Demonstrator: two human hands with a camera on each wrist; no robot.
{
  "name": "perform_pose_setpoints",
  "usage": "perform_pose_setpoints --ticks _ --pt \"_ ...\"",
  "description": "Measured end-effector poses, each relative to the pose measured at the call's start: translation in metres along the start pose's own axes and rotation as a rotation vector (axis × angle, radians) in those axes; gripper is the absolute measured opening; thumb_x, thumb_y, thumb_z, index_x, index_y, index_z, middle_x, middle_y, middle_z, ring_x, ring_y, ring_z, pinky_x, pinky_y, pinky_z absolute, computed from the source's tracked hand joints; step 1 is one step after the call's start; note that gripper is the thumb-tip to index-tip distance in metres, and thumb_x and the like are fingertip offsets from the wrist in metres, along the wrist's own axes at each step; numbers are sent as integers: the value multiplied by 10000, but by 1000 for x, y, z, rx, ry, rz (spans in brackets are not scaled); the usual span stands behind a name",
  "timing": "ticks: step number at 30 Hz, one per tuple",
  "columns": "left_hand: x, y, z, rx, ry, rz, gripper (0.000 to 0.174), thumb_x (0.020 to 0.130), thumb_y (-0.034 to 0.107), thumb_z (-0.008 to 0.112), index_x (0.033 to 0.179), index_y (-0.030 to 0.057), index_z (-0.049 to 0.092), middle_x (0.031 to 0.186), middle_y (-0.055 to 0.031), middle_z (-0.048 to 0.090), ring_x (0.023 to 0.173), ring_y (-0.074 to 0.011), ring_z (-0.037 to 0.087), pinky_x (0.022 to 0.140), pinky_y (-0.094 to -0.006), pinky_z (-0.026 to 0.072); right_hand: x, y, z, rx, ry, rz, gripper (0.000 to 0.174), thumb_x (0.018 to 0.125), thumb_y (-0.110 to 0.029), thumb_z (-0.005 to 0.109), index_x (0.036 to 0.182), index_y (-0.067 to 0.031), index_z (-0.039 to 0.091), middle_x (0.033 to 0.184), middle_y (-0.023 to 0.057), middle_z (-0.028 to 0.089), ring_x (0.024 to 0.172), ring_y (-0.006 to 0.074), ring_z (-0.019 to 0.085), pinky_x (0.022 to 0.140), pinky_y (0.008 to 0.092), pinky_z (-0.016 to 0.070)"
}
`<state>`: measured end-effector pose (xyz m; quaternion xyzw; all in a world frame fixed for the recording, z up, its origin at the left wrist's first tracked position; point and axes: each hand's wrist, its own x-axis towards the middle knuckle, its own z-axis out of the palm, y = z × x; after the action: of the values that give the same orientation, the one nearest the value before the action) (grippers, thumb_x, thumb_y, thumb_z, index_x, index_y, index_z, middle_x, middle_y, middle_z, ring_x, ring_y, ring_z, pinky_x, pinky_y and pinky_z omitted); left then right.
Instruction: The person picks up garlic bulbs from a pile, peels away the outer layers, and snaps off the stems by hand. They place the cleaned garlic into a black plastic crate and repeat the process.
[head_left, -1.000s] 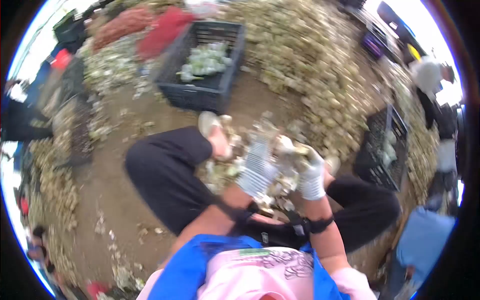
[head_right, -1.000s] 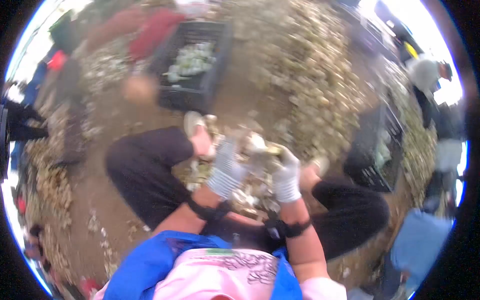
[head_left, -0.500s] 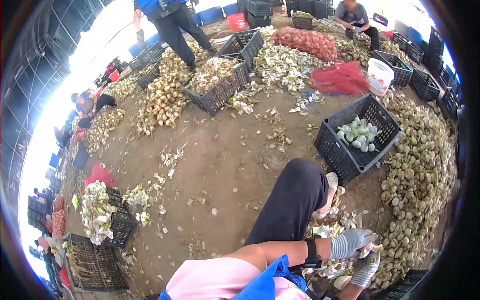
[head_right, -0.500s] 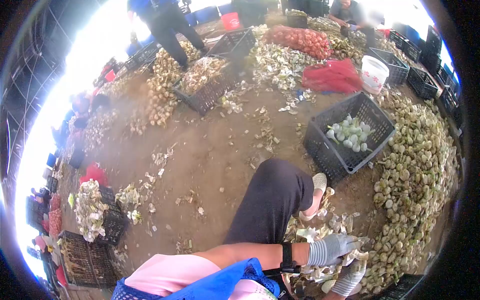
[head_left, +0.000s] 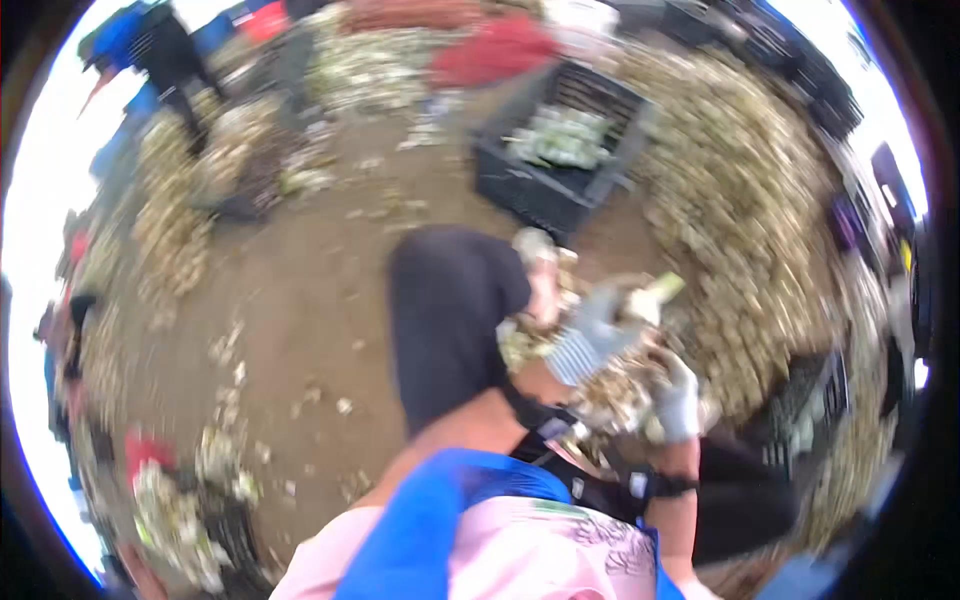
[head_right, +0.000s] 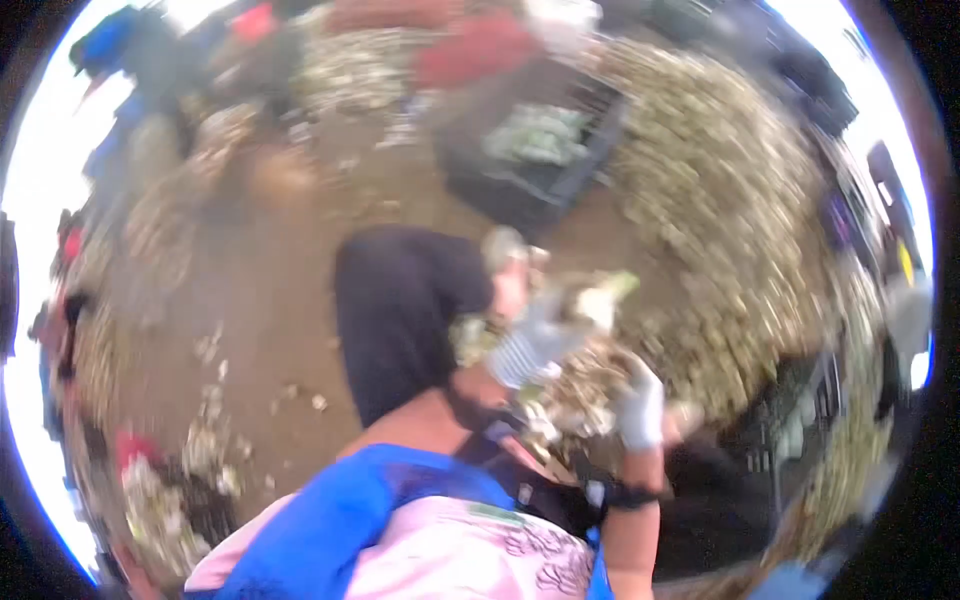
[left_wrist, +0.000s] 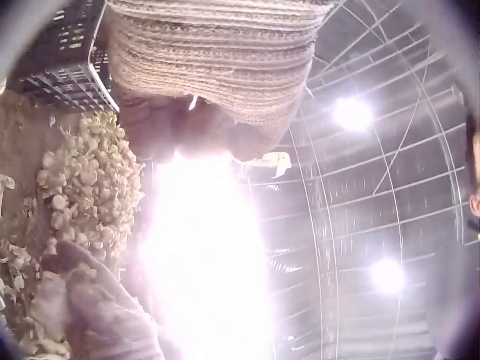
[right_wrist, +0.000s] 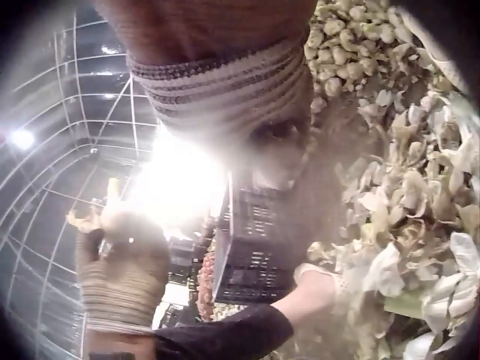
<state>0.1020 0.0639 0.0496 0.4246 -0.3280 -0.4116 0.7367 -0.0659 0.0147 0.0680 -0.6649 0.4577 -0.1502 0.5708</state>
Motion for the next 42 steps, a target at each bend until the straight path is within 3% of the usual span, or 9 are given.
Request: perform_pose_setpoints --ticks 2,4,6,15,24,31,37,40,42 --pt "-4 -8 -3 161 3 105 435 762 99 626 1152 -17 473 955 -95 566 841 -136 547 725 -263 472 -2 14 -5 -368 -33 -350 481 684 -138 688 1129 -21 546 1032 151 590 941 308 564 818 346 462" --pt "-5 -2 -4 380 -71 221 481 759 174 652 1158 -23 469 1007 -130 567 892 -172 552 753 -284 465 -3 17 -9 -547 91 -694 492 716 -97 673 1167 4 502 1025 81 545 821 147 563 739 274 479" --pt "-2 1 0 551 -132 234 508 750 223 672 1150 -22 479 1016 -133 566 897 -208 559 769 -304 457 1 5 -11 304 72 -159 483 737 -172 674 1161 -9 511 959 58 550 789 118 551 706 252 469" --pt "-13 -5 21 775 -330 391 353 690 105 605 1017 10 513 1010 -182 527 939 -332 517 815 -397 425 55 90 -26 947 62 -5 189 856 -173 536 951 -10 549 886 80 590 727 192 581 616 304 506" --pt "-10 2 14 1044 -339 397 672 615 162 713 1209 4 440 1092 -180 518 978 -344 532 826 -382 451 45 75 -24 639 -14 -199 233 856 -232 575 989 -41 556 890 58 612 754 167 592 664 284 495" --pt "-15 -40 32 -417 -65 -97 53 848 65 487 853 58 540 809 -37 570 665 -134 506 620 -289 455 2 6 10 816 -38 -258 238 823 -153 553 1007 -2 554 1001 123 595 825 203 598 723 307 502" --pt "-15 -20 15 537 -265 67 454 856 148 556 1271 41 406 1171 -101 492 1027 -177 519 842 -264 458 -2 4 -22 205 319 -191 156 819 -74 551 954 -25 613 809 36 609 687 89 557 594 207 444" --pt "-30 -31 36 882 -263 182 453 873 179 559 1270 34 398 1221 -109 448 1120 -199 449 910 -296 414 -3 6 -5 -216 306 -656 155 752 32 535 861 -27 628 719 32 573 634 88 527 566 218 433" --pt "-23 -60 28 401 -234 -6 452 878 197 552 1268 29 399 1235 -116 442 1166 -213 407 960 -325 364 1 21 1 -109 333 -495 171 740 39 534 865 -23 632 725 40 578 642 96 530 571 227 435"
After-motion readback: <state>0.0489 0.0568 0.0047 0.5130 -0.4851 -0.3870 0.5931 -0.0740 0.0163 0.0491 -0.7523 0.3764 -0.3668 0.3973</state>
